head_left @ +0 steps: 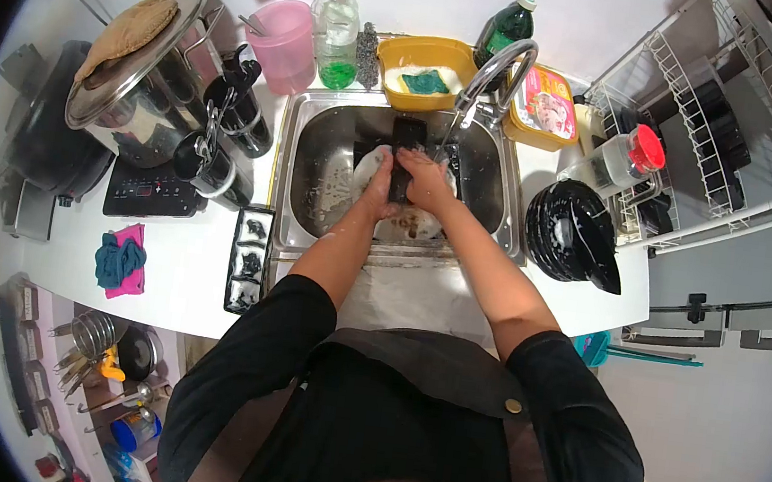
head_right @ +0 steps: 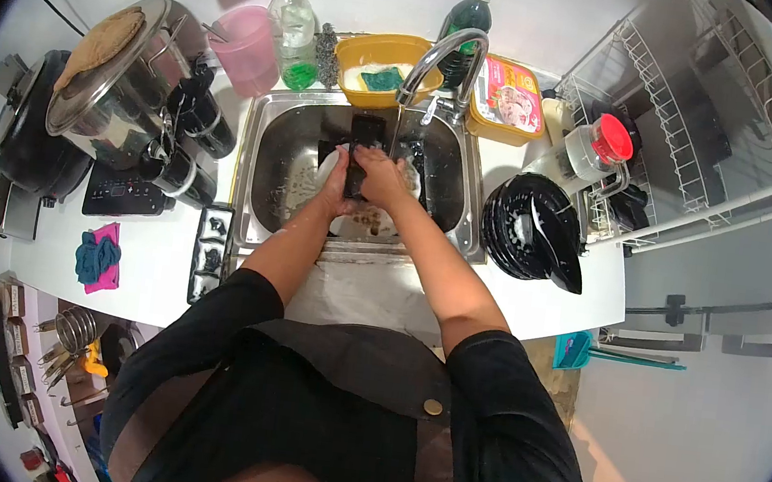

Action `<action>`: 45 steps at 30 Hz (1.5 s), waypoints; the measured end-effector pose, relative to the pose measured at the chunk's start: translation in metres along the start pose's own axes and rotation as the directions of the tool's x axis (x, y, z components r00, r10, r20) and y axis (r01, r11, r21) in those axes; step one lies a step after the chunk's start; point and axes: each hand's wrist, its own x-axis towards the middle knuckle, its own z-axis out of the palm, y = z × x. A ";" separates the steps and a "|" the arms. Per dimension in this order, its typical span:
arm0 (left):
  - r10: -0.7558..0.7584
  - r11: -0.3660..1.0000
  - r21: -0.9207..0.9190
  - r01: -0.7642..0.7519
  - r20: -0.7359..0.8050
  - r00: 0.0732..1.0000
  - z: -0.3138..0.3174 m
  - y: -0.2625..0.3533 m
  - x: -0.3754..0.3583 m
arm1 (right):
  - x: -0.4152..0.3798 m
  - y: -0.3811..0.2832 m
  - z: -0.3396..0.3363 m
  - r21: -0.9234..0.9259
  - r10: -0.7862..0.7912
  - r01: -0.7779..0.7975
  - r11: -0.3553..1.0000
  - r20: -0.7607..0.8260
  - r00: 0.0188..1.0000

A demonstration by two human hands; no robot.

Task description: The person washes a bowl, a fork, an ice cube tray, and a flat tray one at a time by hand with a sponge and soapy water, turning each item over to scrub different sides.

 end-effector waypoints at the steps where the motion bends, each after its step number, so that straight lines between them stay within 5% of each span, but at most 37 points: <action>1: 0.031 0.999 0.028 -0.030 -0.025 0.999 0.006 0.001 -0.001 | 0.000 0.001 -0.001 -0.102 -0.008 0.006 0.995 -0.018 1.000; 3: 0.024 0.999 0.043 -0.023 -0.018 1.000 0.009 0.006 -0.002 | -0.003 -0.002 -0.005 -0.304 -0.027 0.013 0.953 -0.044 0.999; 6: 0.023 0.997 0.080 -0.017 -0.079 0.997 0.001 0.006 0.002 | -0.010 -0.013 -0.011 -0.331 0.048 -0.057 0.942 -0.038 0.998; 12: -0.040 0.999 -0.003 0.040 0.090 0.995 -0.008 0.009 0.002 | -0.012 -0.024 -0.016 -0.135 0.170 -0.173 0.976 -0.033 0.985; 15: -0.075 0.997 -0.025 0.077 0.082 0.994 0.001 0.008 -0.004 | -0.007 -0.008 -0.002 0.010 0.052 -0.051 0.999 -0.040 0.998; 18: -0.084 0.996 -0.037 0.087 0.070 0.994 0.005 0.008 -0.005 | -0.002 -0.002 -0.001 0.026 0.005 -0.005 1.000 0.007 1.000; 24: -0.090 0.995 -0.022 0.093 0.110 0.990 -0.002 0.003 0.002 | -0.005 -0.017 -0.010 -0.083 0.190 -0.186 0.979 0.039 0.981; 27: -0.108 0.994 -0.009 0.109 0.078 0.991 -0.009 0.008 0.002 | -0.005 0.000 -0.005 0.120 -0.005 -0.003 0.993 0.069 0.998; 30: -0.161 0.985 0.068 0.160 0.008 0.987 -0.013 0.005 0.006 | -0.004 0.001 -0.018 0.137 0.083 -0.106 0.985 0.166 0.983; 33: -0.100 0.974 0.199 0.108 -0.052 0.994 -0.011 0.000 0.008 | -0.003 -0.004 -0.027 0.273 0.257 -0.272 0.923 0.092 0.962; 36: -0.049 0.975 0.214 0.055 -0.031 0.998 -0.005 -0.005 0.006 | -0.001 0.005 0.003 0.194 0.054 -0.001 0.981 -0.268 0.962; 39: -0.067 0.975 0.210 0.075 -0.045 0.997 -0.012 -0.001 0.006 | -0.008 -0.001 0.004 0.282 0.009 0.049 0.958 -0.200 0.980; 40: -0.077 0.973 0.215 0.088 -0.060 0.995 -0.016 0.001 0.007 | -0.005 0.013 0.007 0.317 -0.112 0.157 0.935 -0.157 0.981; 43: 0.052 0.981 0.192 -0.027 -0.128 0.990 -0.011 0.001 0.008 | -0.003 0.004 -0.019 0.265 -0.016 0.005 0.964 0.039 0.999; 45: 0.068 0.982 0.183 -0.037 -0.165 0.984 0.001 0.001 0.002 | -0.002 0.014 -0.015 0.216 -0.073 0.070 0.974 0.004 0.997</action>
